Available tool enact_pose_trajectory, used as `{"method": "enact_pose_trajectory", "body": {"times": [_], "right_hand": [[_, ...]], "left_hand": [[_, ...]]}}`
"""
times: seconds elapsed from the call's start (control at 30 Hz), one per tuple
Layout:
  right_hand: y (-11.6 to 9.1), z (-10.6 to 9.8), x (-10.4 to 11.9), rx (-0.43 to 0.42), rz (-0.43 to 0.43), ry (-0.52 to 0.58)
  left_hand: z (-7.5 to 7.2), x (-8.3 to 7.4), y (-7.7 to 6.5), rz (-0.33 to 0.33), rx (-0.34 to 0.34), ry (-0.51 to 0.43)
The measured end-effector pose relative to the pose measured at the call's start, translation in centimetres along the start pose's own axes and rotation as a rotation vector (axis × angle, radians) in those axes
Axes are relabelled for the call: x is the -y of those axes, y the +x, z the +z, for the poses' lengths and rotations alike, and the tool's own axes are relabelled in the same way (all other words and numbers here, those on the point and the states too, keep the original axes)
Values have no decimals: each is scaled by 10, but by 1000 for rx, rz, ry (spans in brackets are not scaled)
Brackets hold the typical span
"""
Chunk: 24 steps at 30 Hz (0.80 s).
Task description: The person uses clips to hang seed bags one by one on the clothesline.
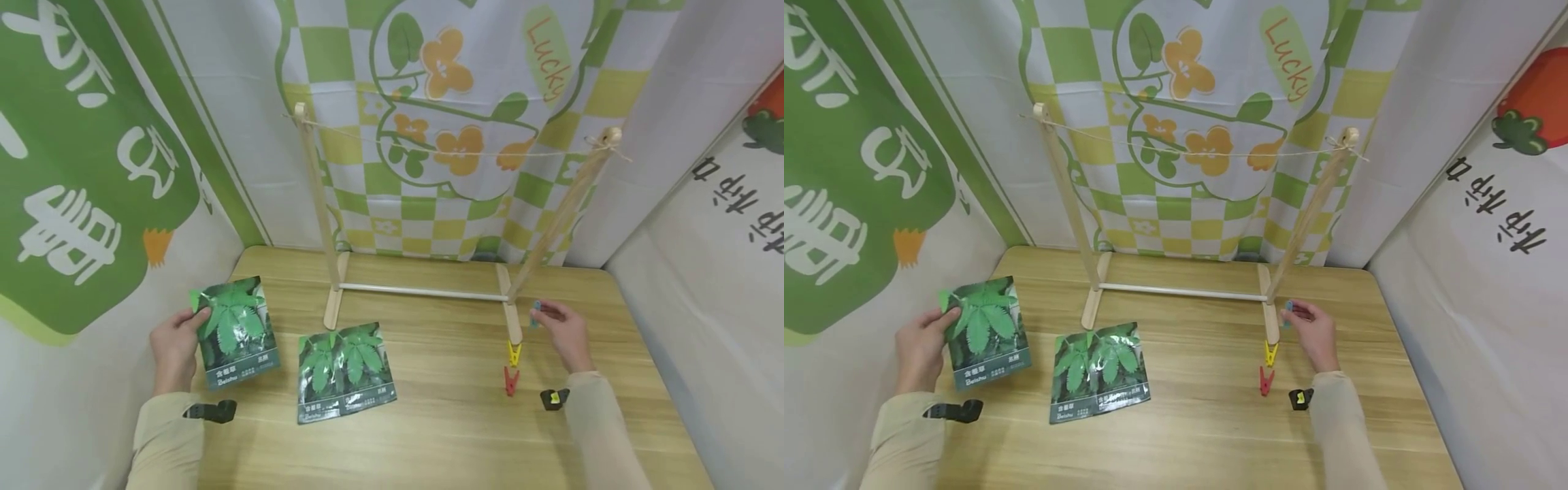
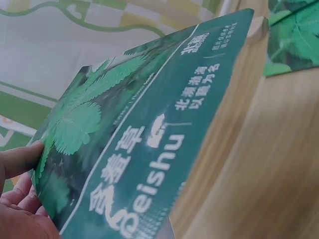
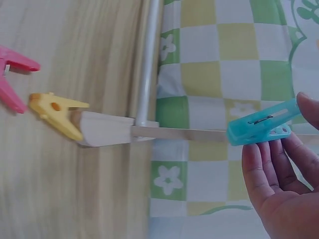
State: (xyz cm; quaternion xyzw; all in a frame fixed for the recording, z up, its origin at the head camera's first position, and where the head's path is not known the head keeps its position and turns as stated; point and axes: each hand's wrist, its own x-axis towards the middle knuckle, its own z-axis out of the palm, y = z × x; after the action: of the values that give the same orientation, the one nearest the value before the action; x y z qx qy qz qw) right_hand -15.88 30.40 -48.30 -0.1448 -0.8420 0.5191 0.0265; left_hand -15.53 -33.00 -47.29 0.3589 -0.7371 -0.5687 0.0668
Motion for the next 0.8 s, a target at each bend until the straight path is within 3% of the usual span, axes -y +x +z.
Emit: {"method": "enact_pose_trajectory", "body": {"times": [0.17, 0.43, 0.63, 0.8], "right_hand": [[0, -3, 8, 1, -72, 10], [-1, -2, 18, -5, -120, 7], [0, 0, 27, -18, -201, 20], [1, 0, 37, -36, -221, 46]], "left_hand": [[6, -6, -3, 24, -28, -46], [17, -14, -11, 26, -23, -276], [22, -20, -11, 16, -18, -337], [20, -32, -12, 25, -12, -375]]}}
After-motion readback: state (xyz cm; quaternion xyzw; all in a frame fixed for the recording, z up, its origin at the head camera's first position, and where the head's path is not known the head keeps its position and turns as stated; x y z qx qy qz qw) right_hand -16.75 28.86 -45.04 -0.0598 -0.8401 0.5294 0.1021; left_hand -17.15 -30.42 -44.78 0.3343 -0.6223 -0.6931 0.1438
